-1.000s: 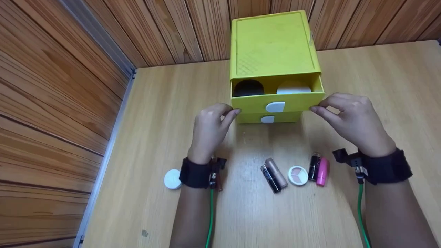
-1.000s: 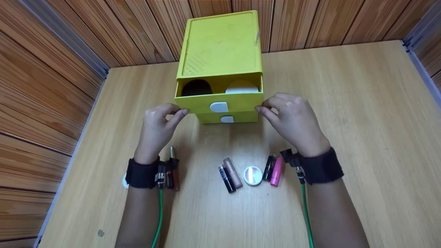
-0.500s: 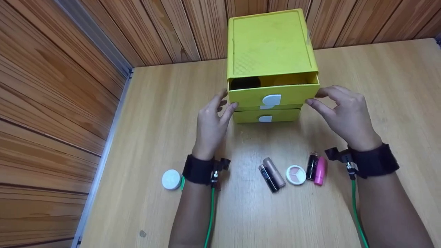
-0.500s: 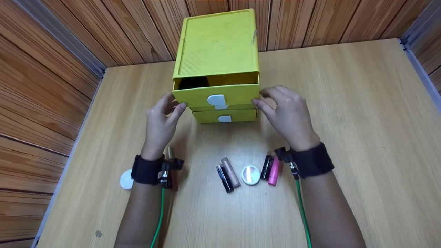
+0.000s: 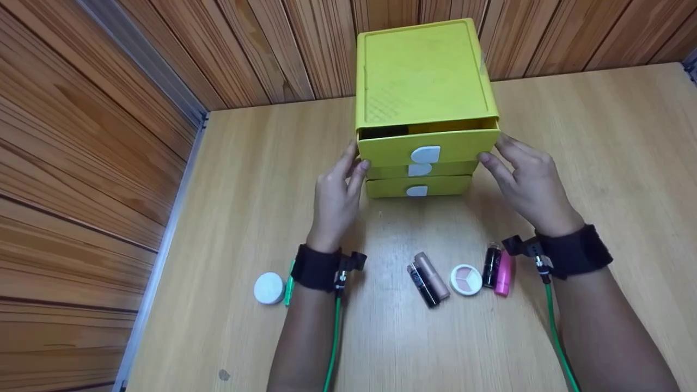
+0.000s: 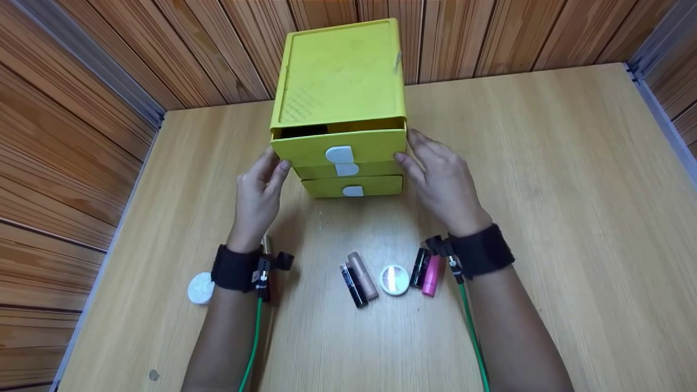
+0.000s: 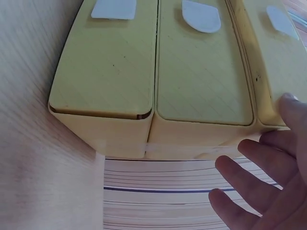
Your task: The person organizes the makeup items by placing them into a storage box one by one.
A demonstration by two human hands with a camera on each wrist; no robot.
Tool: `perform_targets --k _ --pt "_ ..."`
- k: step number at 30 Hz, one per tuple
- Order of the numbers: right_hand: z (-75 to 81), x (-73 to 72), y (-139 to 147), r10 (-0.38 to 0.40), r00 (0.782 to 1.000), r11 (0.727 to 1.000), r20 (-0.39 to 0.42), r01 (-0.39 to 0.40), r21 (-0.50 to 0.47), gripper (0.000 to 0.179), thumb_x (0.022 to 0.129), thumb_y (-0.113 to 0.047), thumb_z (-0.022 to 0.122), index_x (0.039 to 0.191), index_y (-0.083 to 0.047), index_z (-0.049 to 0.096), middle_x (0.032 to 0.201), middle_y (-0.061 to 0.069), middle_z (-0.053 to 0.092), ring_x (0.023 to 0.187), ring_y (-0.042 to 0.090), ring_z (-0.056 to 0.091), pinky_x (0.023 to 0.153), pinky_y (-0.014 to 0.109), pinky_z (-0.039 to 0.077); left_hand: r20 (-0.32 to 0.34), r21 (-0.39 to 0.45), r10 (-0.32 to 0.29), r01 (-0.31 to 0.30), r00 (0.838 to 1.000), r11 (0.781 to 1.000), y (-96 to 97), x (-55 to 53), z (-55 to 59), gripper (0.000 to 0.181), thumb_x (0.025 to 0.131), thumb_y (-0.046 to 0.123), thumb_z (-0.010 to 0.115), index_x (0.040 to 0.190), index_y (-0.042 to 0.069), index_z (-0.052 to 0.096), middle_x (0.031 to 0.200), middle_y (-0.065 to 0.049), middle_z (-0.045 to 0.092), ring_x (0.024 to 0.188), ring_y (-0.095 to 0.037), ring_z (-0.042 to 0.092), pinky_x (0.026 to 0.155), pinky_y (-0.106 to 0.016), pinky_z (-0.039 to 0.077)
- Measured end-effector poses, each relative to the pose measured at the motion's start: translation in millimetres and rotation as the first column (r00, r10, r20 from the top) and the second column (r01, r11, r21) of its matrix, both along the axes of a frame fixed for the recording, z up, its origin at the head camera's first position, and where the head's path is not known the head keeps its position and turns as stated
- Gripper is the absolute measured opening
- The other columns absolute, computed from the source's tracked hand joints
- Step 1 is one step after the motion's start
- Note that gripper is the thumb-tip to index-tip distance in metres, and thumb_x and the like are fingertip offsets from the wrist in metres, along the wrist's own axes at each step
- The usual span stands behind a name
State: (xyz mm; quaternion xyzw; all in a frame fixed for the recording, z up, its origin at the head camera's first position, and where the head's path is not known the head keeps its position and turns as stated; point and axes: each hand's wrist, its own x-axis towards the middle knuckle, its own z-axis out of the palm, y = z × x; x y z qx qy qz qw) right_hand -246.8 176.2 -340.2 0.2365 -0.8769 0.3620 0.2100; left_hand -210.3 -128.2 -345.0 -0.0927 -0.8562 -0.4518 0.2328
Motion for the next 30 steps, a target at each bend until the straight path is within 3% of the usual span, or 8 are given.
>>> perform_targets --k 9,13,25,30 --pt "-7.5 -3.4 -6 -0.037 0.983 0.994 -0.181 0.018 -0.104 0.025 0.086 -0.009 0.074 0.108 0.004 0.072 0.111 0.022 0.067 0.105 0.039 0.063 0.094 0.045 0.048 -0.067 0.002 0.085 -0.085 0.994 0.996 4.7 -3.3 -6.0 0.045 0.098 0.026 0.058 0.132 -0.003 0.056 0.115 -0.015 0.067 0.093 -0.016 0.069 0.080 -0.018 0.053" --pt "-8.3 -5.0 -9 -0.051 0.973 0.991 -0.226 0.022 -0.131 0.019 0.085 -0.008 0.075 0.099 0.004 0.074 0.103 0.018 0.071 0.099 0.037 0.066 0.090 0.042 0.051 -0.077 0.032 0.103 -0.100 0.992 0.994 5.3 -3.9 -7.5 0.042 0.097 0.023 0.060 0.131 -0.002 0.057 0.116 -0.014 0.067 0.095 -0.016 0.069 0.080 -0.017 0.052" --pt "-8.2 -5.5 -13 -0.137 0.961 0.980 -0.240 0.097 -0.173 0.015 0.084 -0.013 0.077 0.094 -0.002 0.077 0.096 0.013 0.073 0.090 0.034 0.069 0.080 0.043 0.054 -0.076 0.077 0.140 -0.135 0.987 0.988 6.8 -4.9 -8.7 0.041 0.094 0.015 0.065 0.130 -0.003 0.058 0.118 -0.018 0.064 0.103 -0.018 0.066 0.084 -0.017 0.050" --pt "-9.1 -7.9 -14 -0.143 0.954 0.979 -0.262 0.099 -0.176 0.011 0.084 -0.012 0.077 0.089 -0.002 0.078 0.092 0.011 0.073 0.085 0.033 0.070 0.075 0.038 0.055 -0.073 0.069 0.168 -0.163 0.983 0.984 8.5 -5.7 -8.7 0.036 0.094 0.014 0.066 0.126 -0.001 0.062 0.115 -0.014 0.067 0.102 -0.016 0.067 0.085 -0.017 0.050"
